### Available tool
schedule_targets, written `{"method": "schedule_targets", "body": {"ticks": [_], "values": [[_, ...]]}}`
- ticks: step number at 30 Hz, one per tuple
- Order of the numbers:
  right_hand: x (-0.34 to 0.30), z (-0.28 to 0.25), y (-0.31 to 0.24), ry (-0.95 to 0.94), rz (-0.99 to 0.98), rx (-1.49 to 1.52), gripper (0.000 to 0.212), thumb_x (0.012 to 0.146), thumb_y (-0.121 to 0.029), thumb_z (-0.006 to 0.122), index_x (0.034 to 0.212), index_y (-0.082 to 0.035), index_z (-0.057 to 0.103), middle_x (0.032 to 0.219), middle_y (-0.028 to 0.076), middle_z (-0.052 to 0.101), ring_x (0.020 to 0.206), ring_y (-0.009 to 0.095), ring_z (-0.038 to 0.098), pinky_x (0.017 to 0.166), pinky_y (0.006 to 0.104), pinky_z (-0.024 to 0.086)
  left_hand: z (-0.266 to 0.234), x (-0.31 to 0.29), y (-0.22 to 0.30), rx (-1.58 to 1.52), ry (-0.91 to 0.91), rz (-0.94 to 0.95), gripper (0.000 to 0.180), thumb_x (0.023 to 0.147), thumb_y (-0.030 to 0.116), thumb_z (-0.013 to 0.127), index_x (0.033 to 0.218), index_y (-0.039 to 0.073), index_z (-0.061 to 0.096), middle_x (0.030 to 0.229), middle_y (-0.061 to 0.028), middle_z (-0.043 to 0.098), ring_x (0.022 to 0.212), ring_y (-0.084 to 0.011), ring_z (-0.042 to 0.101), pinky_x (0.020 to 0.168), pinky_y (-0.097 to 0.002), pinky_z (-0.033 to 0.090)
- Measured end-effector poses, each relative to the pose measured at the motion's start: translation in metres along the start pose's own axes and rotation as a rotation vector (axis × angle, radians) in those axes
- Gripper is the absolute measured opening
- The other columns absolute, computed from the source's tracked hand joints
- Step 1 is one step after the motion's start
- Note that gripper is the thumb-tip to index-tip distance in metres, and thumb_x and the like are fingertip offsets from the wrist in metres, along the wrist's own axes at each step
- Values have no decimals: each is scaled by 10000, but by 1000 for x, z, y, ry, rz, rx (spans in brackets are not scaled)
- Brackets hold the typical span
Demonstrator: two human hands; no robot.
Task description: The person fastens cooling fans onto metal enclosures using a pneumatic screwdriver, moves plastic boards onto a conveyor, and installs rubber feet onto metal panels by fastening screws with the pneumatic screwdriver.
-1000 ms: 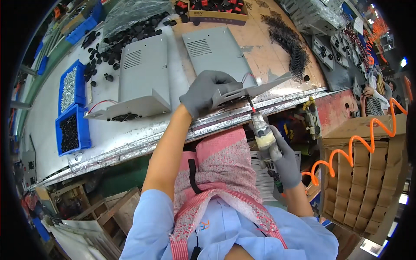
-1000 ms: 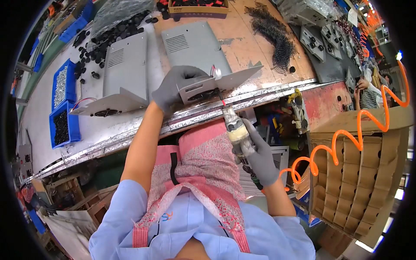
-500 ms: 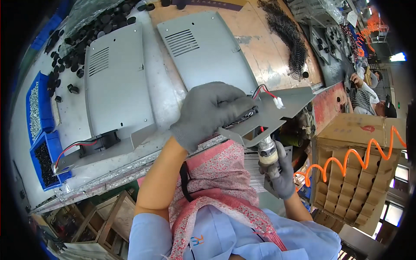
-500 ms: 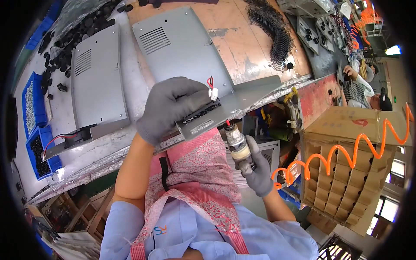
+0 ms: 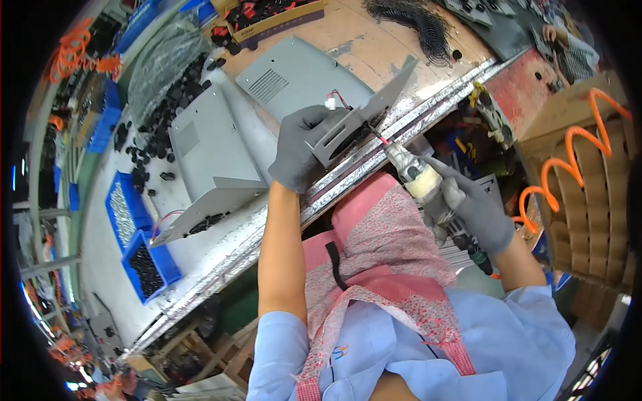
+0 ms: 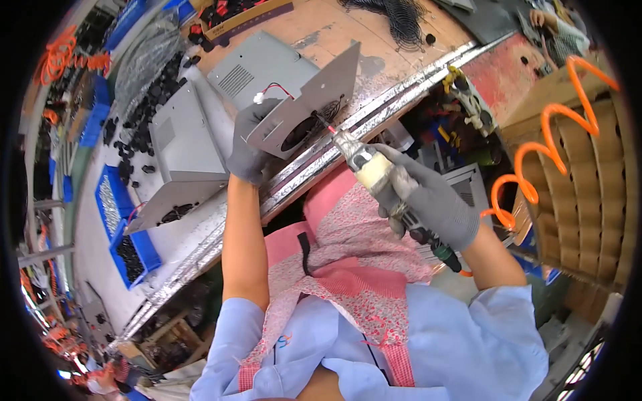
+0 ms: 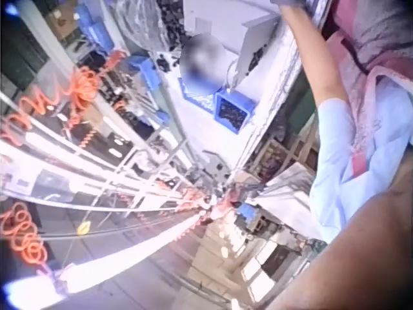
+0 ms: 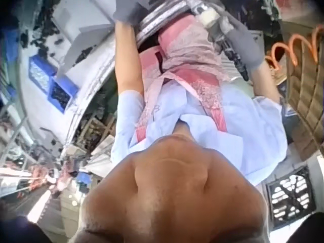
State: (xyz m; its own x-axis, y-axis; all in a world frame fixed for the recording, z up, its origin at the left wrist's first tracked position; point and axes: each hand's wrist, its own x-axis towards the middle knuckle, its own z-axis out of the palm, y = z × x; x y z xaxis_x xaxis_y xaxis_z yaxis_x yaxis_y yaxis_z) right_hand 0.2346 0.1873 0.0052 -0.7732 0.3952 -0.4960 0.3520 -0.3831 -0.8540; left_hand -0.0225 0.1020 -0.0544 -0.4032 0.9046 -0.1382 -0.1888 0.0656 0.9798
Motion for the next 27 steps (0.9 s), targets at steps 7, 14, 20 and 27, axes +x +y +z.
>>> {"method": "schedule_targets", "body": {"ticks": [7, 14, 20, 27], "values": [[-8, 4, 1, -104, -25, 139, 692, 881, -511, 467, 1373, -53, 299, 752, 96, 531, 507, 142, 549, 462, 274, 493, -2, -3, -5, 15, -3, 192, 270, 812, 81, 618, 1033, -73, 614, 884, -94, 642, 735, -120, 595, 656, -233, 486], [-1, 3, 11, -124, -56, 169, 679, 876, -539, 452, 1349, -62, 347, 729, 90, 528, 490, 126, 543, 433, 255, 485, -5, -2, -5, 303, 33, 342, 222, 810, 88, 628, 994, -37, 627, 853, -38, 634, 720, -78, 566, 631, -221, 471], [-1, 6, 13, -99, -81, 130, 641, 895, -497, 443, 1359, -67, 338, 731, 91, 532, 493, 123, 544, 431, 256, 481, -16, 2, -16, 257, 31, 379, 223, 811, 94, 632, 1002, -22, 624, 850, -27, 631, 732, -79, 561, 640, -233, 472], [-10, 11, 32, 16, -91, 153, 476, 931, -267, 433, 1371, -107, 348, 748, 35, 521, 545, 83, 495, 488, 233, 452, 1, -37, -19, 976, 544, 379, 321, 877, 126, 510, 1158, -28, 503, 1029, -87, 597, 948, -150, 562, 778, -215, 447]]}}
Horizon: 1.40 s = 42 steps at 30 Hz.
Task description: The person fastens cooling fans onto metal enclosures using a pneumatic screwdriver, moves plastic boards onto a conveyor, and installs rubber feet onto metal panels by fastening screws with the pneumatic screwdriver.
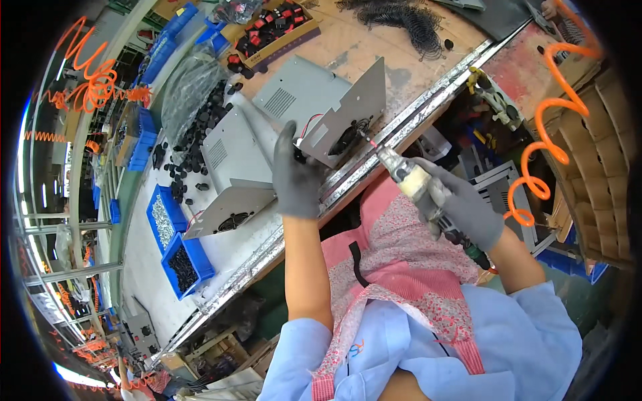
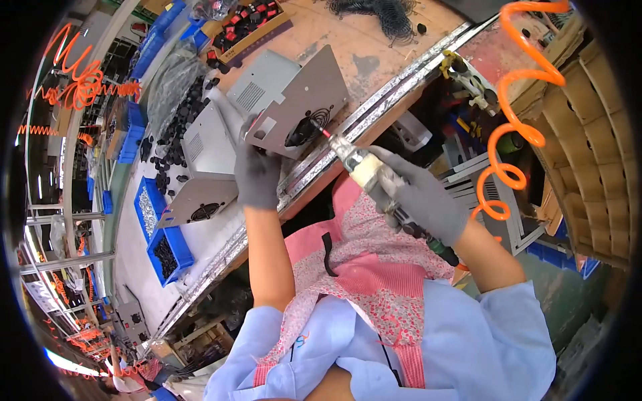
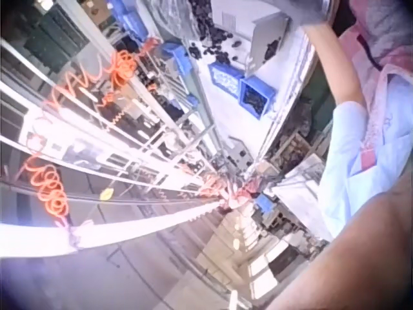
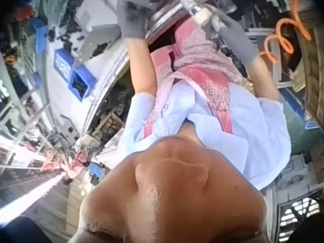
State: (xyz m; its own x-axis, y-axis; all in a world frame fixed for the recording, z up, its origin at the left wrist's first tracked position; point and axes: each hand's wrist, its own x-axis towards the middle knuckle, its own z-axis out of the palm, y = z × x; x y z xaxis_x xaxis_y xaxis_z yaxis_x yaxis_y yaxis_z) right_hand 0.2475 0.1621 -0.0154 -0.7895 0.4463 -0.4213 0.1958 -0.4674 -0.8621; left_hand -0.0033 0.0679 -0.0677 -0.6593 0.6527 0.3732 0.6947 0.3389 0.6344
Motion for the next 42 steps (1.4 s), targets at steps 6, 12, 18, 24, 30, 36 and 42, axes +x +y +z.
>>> {"method": "schedule_targets", "body": {"ticks": [6, 12, 18, 24, 30, 36, 42], "values": [[-3, 15, 22, -90, 36, -263, 494, 895, -174, 425, 1376, -104, 339, 810, 29, 530, 586, 58, 464, 535, 219, 437, -21, -41, 16, -1806, 170, -1090, 367, 932, 68, 392, 1288, -22, 399, 1119, -140, 523, 925, -205, 563, 720, -281, 509], [4, 32, 19, -240, 140, -293, 519, 894, -180, 460, 1383, -86, 316, 973, 63, 559, 763, 98, 526, 696, 242, 458, -19, -68, -23, -2060, -162, -938, 358, 945, 124, 416, 1282, 4, 409, 1034, -94, 535, 764, -129, 532, 549, -184, 443], [6, 38, 23, -224, -50, -342, 541, 905, -198, 498, 1385, -44, 300, 1016, 75, 572, 897, 113, 528, 815, 265, 435, -19, -66, -9, -1896, -154, -875, 371, 942, 329, 432, 1205, 69, 458, 849, -5, 548, 529, -29, 378, 370, -122, 309], [-2, 40, 20, -244, 9, -283, 539, 901, -174, 497, 1388, -54, 302, 1040, 77, 569, 913, 107, 510, 823, 267, 431, -17, -74, -23, -1826, -289, -796, 410, 889, 424, 494, 1135, 96, 492, 729, 22, 523, 506, -20, 369, 363, -125, 299], [1, 35, 20, -231, 0, -280, 558, 882, -173, 481, 1394, -64, 290, 944, 51, 574, 647, 66, 482, 615, 219, 435, -17, -62, -1, -1564, -188, -757, 424, 875, 283, 580, 1181, 12, 470, 797, -8, 515, 575, -51, 415, 465, -154, 338], [-1, 34, 18, -184, 12, -245, 571, 878, -195, 483, 1399, -75, 281, 889, 26, 557, 575, 45, 437, 533, 199, 407, -19, -65, 0, -1520, -172, -760, 440, 880, 172, 577, 1243, -24, 424, 864, -32, 498, 610, -66, 431, 477, -160, 329], [-2, 34, 20, -208, 3, -253, 564, 882, -196, 486, 1398, -83, 287, 969, 38, 566, 623, 42, 448, 556, 197, 410, -21, -61, -1, -1521, -225, -753, 432, 861, 220, 599, 1190, -21, 455, 830, -30, 506, 564, -58, 402, 417, -163, 295]]}}
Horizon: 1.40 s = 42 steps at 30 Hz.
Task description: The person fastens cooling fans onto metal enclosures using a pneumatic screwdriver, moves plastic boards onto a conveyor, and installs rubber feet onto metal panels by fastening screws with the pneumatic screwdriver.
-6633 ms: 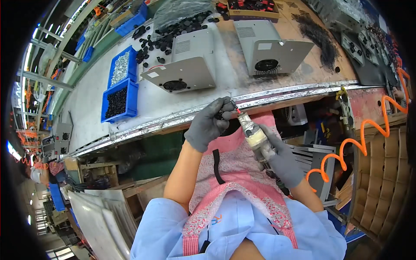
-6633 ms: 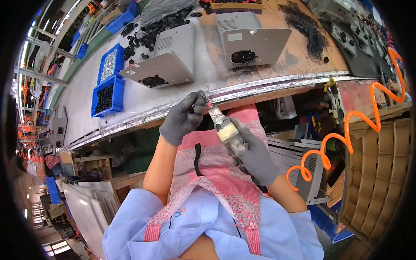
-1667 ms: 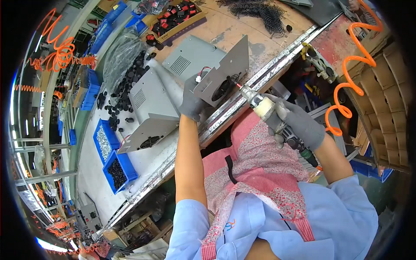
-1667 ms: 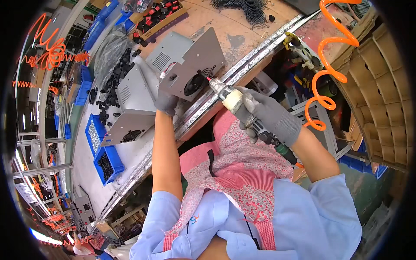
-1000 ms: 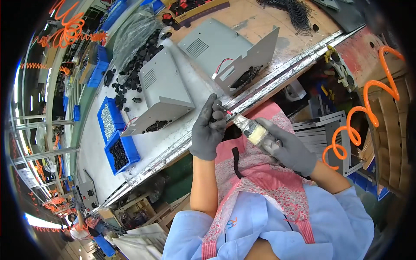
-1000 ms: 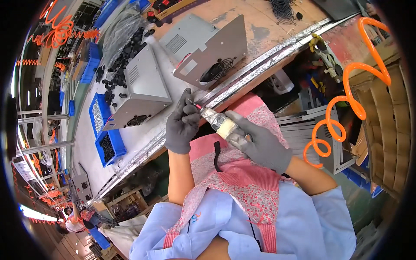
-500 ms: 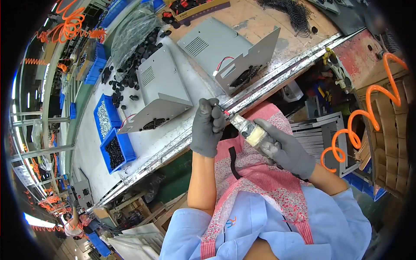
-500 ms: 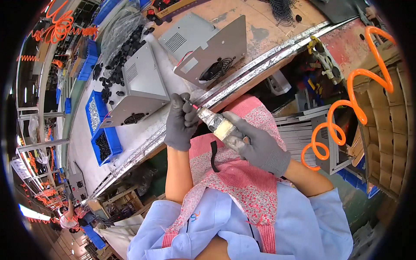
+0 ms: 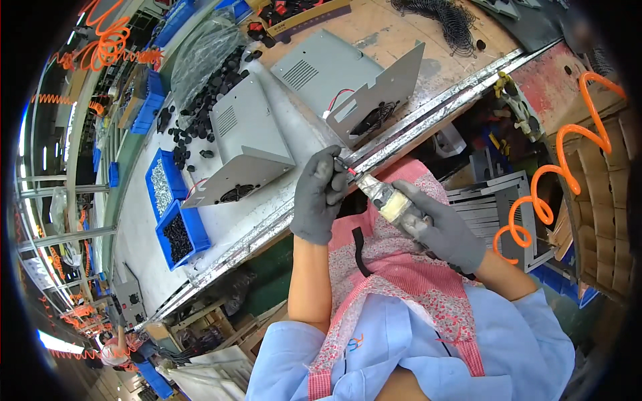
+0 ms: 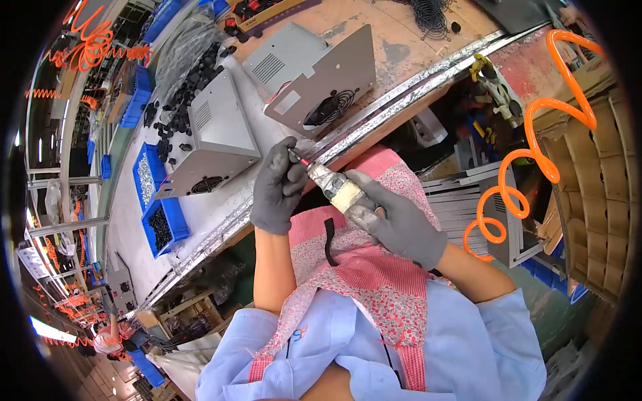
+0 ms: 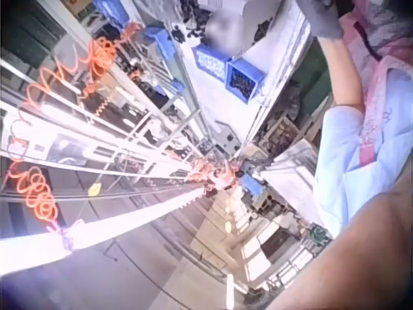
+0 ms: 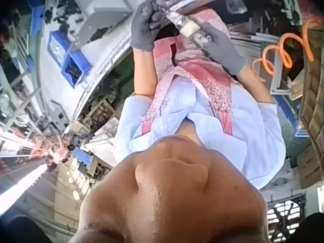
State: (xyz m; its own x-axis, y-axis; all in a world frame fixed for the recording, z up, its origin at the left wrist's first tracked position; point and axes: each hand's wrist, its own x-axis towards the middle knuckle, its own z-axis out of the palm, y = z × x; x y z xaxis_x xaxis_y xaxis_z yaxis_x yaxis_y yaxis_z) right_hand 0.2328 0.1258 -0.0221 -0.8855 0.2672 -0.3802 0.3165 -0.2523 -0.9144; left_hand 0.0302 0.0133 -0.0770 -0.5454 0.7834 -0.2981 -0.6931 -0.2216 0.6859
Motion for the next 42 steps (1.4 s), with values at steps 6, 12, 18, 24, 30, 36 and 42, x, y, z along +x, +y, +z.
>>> {"method": "schedule_targets", "body": {"ticks": [6, 12, 18, 24, 30, 36, 42], "values": [[3, 3, 6, 3, -49, -3, 551, 888, -202, 494, 1391, -86, 300, 986, 40, 571, 631, 41, 448, 568, 195, 410, 1, 3, 0, -23, -103, -28, 388, 870, 306, 585, 1082, -10, 509, 746, -6, 488, 495, -42, 342, 385, -170, 259], [2, 5, 5, -25, 2, 25, 554, 886, -207, 496, 1391, -88, 302, 932, 23, 561, 631, 36, 446, 564, 190, 408, 0, 4, -1, -36, -14, -54, 386, 870, 405, 563, 952, 29, 535, 591, 36, 433, 433, -44, 291, 367, -176, 228], [2, 5, 3, -41, 28, 54, 563, 879, -221, 495, 1395, -100, 303, 877, 17, 546, 609, 43, 460, 539, 198, 416, 8, 0, 1, 80, 87, -16, 397, 853, 426, 587, 902, 34, 546, 581, 46, 420, 441, -39, 306, 370, -176, 230], [3, 2, 1, -34, 40, 149, 571, 874, -228, 494, 1392, -81, 302, 852, 25, 548, 579, 50, 469, 522, 198, 421, 17, -4, 2, 298, 106, 101, 370, 860, 382, 600, 936, 22, 555, 596, 39, 413, 475, -32, 330, 384, -170, 233], [9, -2, 0, -33, 15, 20, 585, 879, -255, 502, 1398, -88, 291, 880, 25, 540, 598, 50, 467, 522, 195, 421, 16, 4, -2, 47, 50, 27, 341, 883, 371, 568, 933, 36, 532, 578, 55, 371, 453, -27, 297, 363, -167, 216], [10, -1, 1, -38, 26, 51, 582, 887, -241, 519, 1404, -107, 286, 903, 13, 532, 616, 43, 459, 532, 190, 423, 14, 12, -7, -227, 56, -11, 270, 939, 350, 465, 861, 99, 525, 581, 65, 434, 394, -17, 279, 292, -161, 199], [10, 2, -3, -19, 45, 68, 575, 885, -223, 523, 1400, -104, 296, 907, 15, 539, 616, 40, 466, 530, 192, 428, 16, 9, -4, -143, 67, -21, 295, 925, 365, 490, 881, 76, 528, 573, 65, 392, 401, -21, 262, 312, -166, 190]]}}
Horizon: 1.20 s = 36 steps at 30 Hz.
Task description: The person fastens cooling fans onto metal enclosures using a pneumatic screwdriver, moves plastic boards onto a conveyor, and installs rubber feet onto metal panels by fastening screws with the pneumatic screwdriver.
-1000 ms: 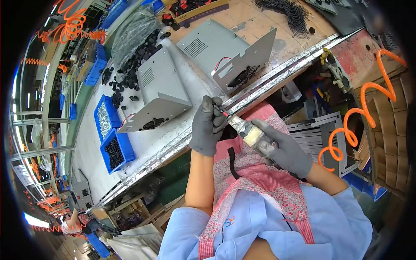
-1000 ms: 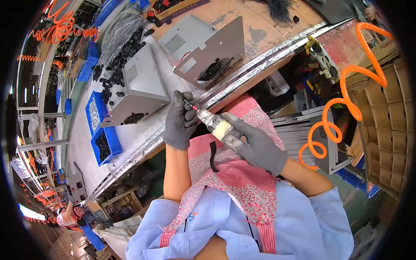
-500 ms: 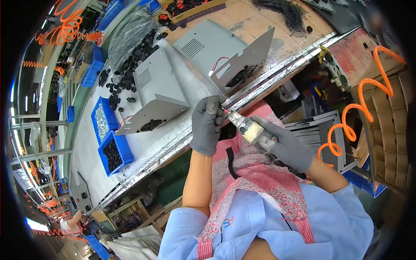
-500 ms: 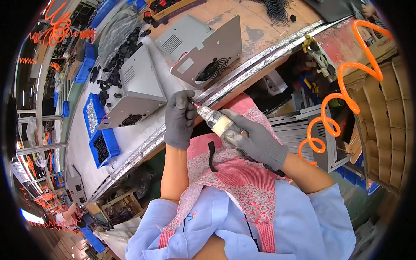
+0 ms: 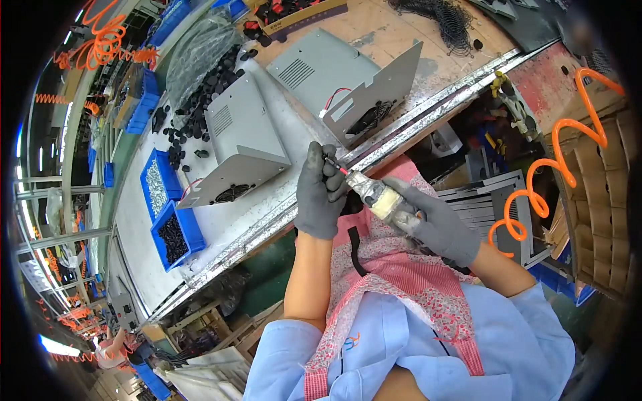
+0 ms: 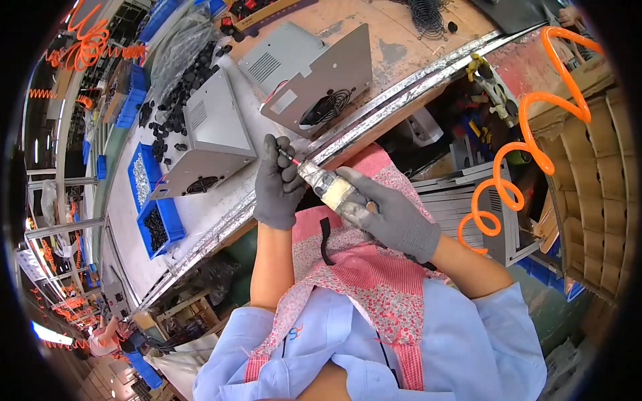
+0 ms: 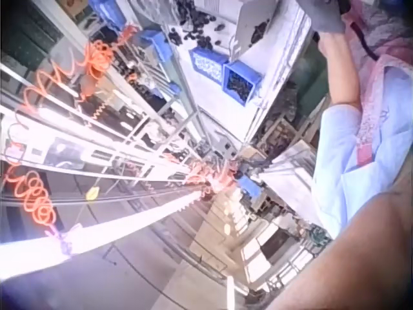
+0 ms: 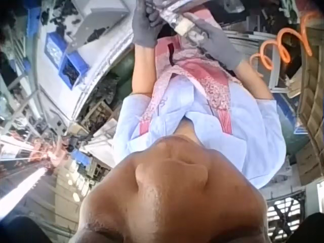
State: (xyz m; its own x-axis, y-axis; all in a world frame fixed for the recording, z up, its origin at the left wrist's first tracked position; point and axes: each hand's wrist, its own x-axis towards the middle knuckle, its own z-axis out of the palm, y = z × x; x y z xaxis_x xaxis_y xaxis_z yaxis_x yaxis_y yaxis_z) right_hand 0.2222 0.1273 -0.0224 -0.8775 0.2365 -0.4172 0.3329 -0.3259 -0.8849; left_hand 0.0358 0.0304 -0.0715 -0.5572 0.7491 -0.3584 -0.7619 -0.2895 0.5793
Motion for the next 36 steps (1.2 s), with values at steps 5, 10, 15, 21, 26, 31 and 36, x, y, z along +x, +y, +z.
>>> {"method": "schedule_targets", "body": {"ticks": [5, 10, 15, 21, 26, 31, 36], "values": [[-1, -2, 2, -14, 21, 41, 549, 887, -196, 495, 1388, -77, 307, 866, 40, 533, 591, 65, 487, 506, 207, 444, -1, -2, -1, 56, 18, 33, 342, 898, 388, 537, 925, 47, 526, 570, 55, 356, 435, -24, 268, 350, -166, 185], [-1, -4, -1, -82, 130, 259, 538, 898, -198, 467, 1388, -63, 291, 838, 72, 525, 592, 102, 524, 486, 246, 489, 4, -10, 3, 297, 12, 167, 382, 884, 403, 552, 978, 35, 518, 592, 45, 398, 460, -37, 301, 380, -170, 200], [0, -10, 1, -172, 121, 386, 552, 906, -235, 474, 1390, -61, 274, 835, 88, 524, 631, 136, 573, 496, 272, 537, -10, -3, -1, 207, -80, 120, 390, 873, 397, 565, 986, 28, 512, 623, 28, 411, 465, -39, 297, 377, -170, 197], [2, -13, 3, -301, 157, 646, 588, 881, -241, 509, 1385, -46, 277, 855, 93, 542, 660, 149, 594, 493, 270, 534, -9, -1, 2, 295, -109, 156, 440, 855, 420, 577, 1022, 18, 513, 646, 19, 401, 469, -38, 292, 374, -168, 207], [9, -20, 4, -9, -183, -61, 712, 715, -98, 668, 1348, -40, 347, 962, 93, 578, 799, 146, 582, 710, 281, 499, -13, 1, 17, 289, -150, 116, 466, 857, 420, 579, 1078, 17, 504, 642, 23, 391, 467, -46, 297, 375, -174, 226], [25, -41, -11, 201, -391, -725, 571, 633, -49, 680, 1171, -51, 489, 1119, 115, 550, 978, 210, 582, 803, 302, 474, 18, 19, 21, 843, -97, 236, 374, 821, 107, 600, 1155, 7, 463, 703, 1, 469, 595, -62, 461, 507, -198, 399], [62, -66, -16, 271, -682, -1020, 489, 622, -52, 630, 1095, -114, 522, 1250, 161, 434, 1035, 354, 528, 812, 397, 480, 23, 55, 45, 1971, -470, 581, 560, 700, 179, 638, 1217, 36, 482, 974, -143, 624, 837, -309, 602, 717, -385, 467]]}}
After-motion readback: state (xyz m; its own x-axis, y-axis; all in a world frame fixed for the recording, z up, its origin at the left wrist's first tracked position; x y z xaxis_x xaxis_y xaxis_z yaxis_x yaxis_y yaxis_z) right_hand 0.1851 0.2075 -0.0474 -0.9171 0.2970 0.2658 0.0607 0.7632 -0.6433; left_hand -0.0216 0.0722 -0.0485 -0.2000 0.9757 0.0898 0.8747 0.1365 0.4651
